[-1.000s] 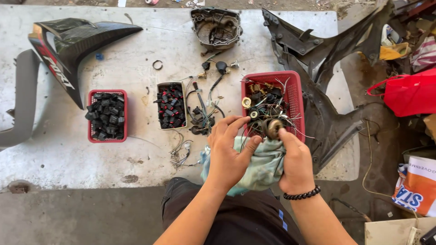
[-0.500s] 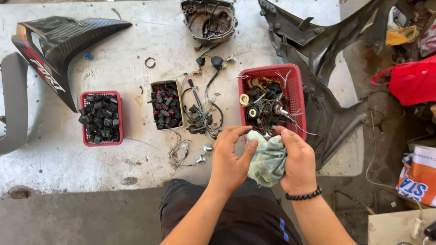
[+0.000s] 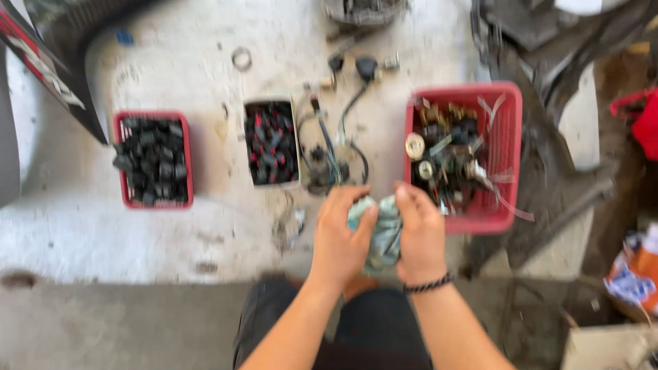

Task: The person cleans various small electrical components, including connectors and a cylindrical part, using a light blue cloth. They wipe each item individually over a table that holds several baskets of parts and larger vehicle body panels.

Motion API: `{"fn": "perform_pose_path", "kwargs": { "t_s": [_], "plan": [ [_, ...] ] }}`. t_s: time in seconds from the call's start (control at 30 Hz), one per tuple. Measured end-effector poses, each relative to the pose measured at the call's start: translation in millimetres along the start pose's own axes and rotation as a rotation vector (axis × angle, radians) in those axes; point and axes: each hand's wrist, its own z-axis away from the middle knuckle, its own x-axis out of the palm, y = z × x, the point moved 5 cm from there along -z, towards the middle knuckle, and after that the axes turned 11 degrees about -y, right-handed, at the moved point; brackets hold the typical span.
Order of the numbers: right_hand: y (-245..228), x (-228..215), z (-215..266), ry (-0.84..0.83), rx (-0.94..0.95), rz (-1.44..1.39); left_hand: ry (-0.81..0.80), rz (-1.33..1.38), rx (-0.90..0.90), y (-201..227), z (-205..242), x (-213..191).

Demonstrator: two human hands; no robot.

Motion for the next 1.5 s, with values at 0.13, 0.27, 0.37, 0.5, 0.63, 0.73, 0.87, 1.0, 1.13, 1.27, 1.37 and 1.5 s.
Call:
{"fn": "perform_pose_path", "kwargs": {
  "t_s": [0.13, 0.27, 0.37, 0.5, 0.63, 0.73, 0.87, 1.0, 1.13, 1.27, 1.37, 1.5],
  "plan": [
    [24, 31, -19, 0.085, 0.098, -0.071, 0.018, -0.002, -0.085, -44, -15, -1],
    [61, 56, -55, 0.058, 0.166, -0.086, 0.066, 0.028, -0.155, -93, -37, 3],
    [78, 75, -83, 0.031, 0.195, -0.04, 0.107, 0.029, -0.217, -134, -54, 10],
    [103, 97, -126, -0.034, 0.222, 0.02, 0.171, -0.046, -0.27, -183, -81, 13],
    [144, 89, -156, -0.038, 0.2, -0.052, 0.068, -0.085, -0.434, -225, -102, 25],
    [141, 92, -152, -0.173, 0.051, 0.139, -0.074, -0.014, -0.603, -230, -99, 27],
    [136, 83, -132, -0.157, 0.216, -0.105, 0.037, 0.034, -0.549, -199, -91, 17],
    [135, 69, -111, -0.249, 0.245, -0.193, 0.103, -0.056, -0.378, -162, -73, 1],
    [96, 63, -81, -0.212, 0.267, -0.301, 0.09, 0.107, -0.367, -113, -46, -5],
    [77, 60, -62, -0.347, 0.392, -0.374, -0.021, 0.039, -0.218, -67, -20, -9],
    [57, 56, -50, -0.386, 0.347, -0.409, -0.049, 0.012, -0.158, -44, -5, -12],
    [33, 49, -31, -0.315, 0.314, -0.461, -0.035, 0.074, -0.087, -13, 4, -19]
  ]
}}
